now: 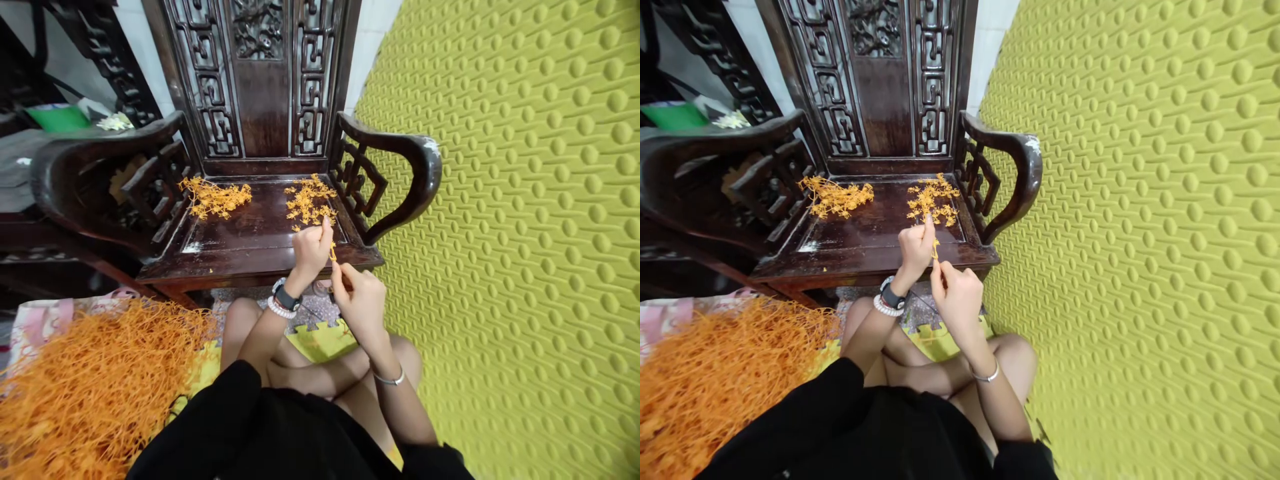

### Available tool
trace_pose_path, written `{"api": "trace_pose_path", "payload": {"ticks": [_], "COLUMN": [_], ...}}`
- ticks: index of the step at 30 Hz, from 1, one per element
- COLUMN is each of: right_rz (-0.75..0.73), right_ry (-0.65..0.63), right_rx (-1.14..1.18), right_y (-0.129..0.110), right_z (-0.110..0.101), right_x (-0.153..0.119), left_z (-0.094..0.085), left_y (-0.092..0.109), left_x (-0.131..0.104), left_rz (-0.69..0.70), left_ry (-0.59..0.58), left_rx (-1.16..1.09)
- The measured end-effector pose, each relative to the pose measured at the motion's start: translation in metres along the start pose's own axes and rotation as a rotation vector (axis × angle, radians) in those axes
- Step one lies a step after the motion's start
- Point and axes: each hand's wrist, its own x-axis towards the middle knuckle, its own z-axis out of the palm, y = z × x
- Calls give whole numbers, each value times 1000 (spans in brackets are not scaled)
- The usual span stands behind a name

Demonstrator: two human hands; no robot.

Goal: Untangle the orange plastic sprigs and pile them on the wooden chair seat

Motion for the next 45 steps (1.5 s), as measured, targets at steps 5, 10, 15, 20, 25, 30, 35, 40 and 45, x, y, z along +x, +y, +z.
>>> {"api": "trace_pose_path", "payload": {"ticks": [5,10,15,20,25,30,35,40,45], "right_rz": [270,416,457,506,591,536,500,477,416], "right_ry": [5,212,343,379,450,290,161,99,-6], "right_rx": [553,822,903,944,956,948,984,1030,1070], "right_y": [-11,-17,1,11,-1,9,26,29,17], "right_z": [10,6,-1,-8,-38,-50,-42,-39,-22], "right_x": [7,13,15,9,-12,-15,-18,-21,-18], "left_z": [12,37,55,70,67,54,60,50,-25], "left_y": [-6,6,11,8,-18,-57,-77,-51,3], "left_x": [25,56,70,80,123,137,117,112,50], "left_rz": [-66,64,321,472,263,-66,-212,-159,-171], "left_ry": [-45,-113,-260,-431,-249,-339,-476,-512,-928], "left_rx": [-286,-326,-226,-147,-46,346,433,257,-262]}}
